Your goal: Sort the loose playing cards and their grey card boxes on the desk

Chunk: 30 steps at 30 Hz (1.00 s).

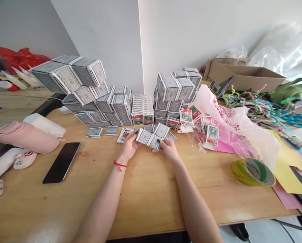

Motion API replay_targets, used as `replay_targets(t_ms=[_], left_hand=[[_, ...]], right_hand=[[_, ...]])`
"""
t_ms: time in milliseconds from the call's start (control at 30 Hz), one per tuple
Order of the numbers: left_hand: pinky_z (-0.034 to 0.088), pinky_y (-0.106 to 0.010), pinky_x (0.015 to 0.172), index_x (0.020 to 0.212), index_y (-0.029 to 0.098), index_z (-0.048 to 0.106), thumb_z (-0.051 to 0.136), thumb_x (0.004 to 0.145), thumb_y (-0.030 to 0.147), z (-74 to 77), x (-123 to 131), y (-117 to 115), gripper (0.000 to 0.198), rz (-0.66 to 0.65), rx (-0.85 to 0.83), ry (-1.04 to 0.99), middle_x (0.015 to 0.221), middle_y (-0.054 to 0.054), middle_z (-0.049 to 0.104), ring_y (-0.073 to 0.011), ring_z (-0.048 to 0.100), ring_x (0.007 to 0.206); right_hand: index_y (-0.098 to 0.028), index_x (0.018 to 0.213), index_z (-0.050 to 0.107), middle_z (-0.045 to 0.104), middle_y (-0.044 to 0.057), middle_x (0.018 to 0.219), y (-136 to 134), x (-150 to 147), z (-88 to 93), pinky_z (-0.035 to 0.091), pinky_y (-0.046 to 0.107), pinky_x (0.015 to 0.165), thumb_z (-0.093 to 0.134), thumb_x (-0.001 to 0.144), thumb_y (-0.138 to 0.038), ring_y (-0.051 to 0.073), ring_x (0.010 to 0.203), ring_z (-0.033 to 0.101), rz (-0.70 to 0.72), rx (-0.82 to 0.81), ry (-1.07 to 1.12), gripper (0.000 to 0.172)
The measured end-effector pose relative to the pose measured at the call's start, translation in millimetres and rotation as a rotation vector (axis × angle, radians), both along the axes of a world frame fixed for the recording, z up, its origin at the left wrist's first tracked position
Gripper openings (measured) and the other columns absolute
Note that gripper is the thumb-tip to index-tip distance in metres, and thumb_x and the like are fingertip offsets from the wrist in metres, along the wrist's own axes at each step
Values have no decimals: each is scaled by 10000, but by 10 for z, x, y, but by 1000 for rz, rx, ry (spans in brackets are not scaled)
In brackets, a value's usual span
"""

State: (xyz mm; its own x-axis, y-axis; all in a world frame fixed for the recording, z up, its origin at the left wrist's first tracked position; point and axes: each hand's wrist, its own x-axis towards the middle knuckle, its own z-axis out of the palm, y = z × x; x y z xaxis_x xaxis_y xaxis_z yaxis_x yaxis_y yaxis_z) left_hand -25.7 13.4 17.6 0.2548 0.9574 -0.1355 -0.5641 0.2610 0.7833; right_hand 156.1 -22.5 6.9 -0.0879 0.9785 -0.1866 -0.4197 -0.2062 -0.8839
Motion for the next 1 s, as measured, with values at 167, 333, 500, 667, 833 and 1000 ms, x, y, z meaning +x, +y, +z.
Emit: replay_targets(t_ms=[167, 333, 500, 667, 833, 1000], left_hand=[[486, -248, 680, 1002, 206, 625, 650, 697, 276, -14, -66, 5, 314, -126, -55, 24, 871, -26, 654, -120, 598, 767], [467, -251, 633, 850, 143, 654, 700, 650, 304, -42, -122, 3, 260, -172, -71, 112, 723, -31, 636, -119, 580, 676], [376, -197, 533, 746, 136, 611, 712, 614, 334, -61, -113, 21, 258, -111, -7, 257, 615, 27, 530, -64, 463, 556], [265, -212, 491, 615, 168, 472, 572, 742, 350, -96, 40, -13, 243, 70, 206, 592, 513, 51, 380, -76, 334, 494], [235, -248, 544, 565, 192, 383, 502, 794, 263, -84, 163, -82, 268, 245, 363, 755, 541, 32, 351, -111, 313, 535], [197, -268, 535, 530, 201, 348, 481, 810, 326, -71, 178, -112, 334, 238, 364, 818, 491, 31, 332, -115, 291, 501]], right_hand=[[-179, 860, 605, 642, 27, 768, 11, 27, -29, 585, 312, 504, 724, 638, -365, 146, 629, 596, 3, 16, -63, 312], [-177, 820, 602, 627, 16, 715, 5, 19, -49, 574, 299, 460, 729, 620, -384, 140, 597, 576, -15, 29, -111, 315], [-185, 783, 576, 627, 16, 691, -3, 0, -48, 547, 293, 430, 720, 621, -416, 155, 575, 591, 2, 36, -142, 317], [-209, 745, 498, 566, -21, 524, 2, -49, -73, 449, 245, 336, 641, 679, -508, 134, 409, 541, -76, 25, -251, 339], [-226, 686, 437, 435, -75, 403, 2, -86, -78, 261, 200, 247, 567, 720, -560, 83, 271, 376, -249, 43, -385, 360], [-230, 712, 487, 369, -78, 423, -19, -97, -22, 236, 218, 270, 566, 721, -564, 74, 294, 317, -277, 84, -407, 344]])
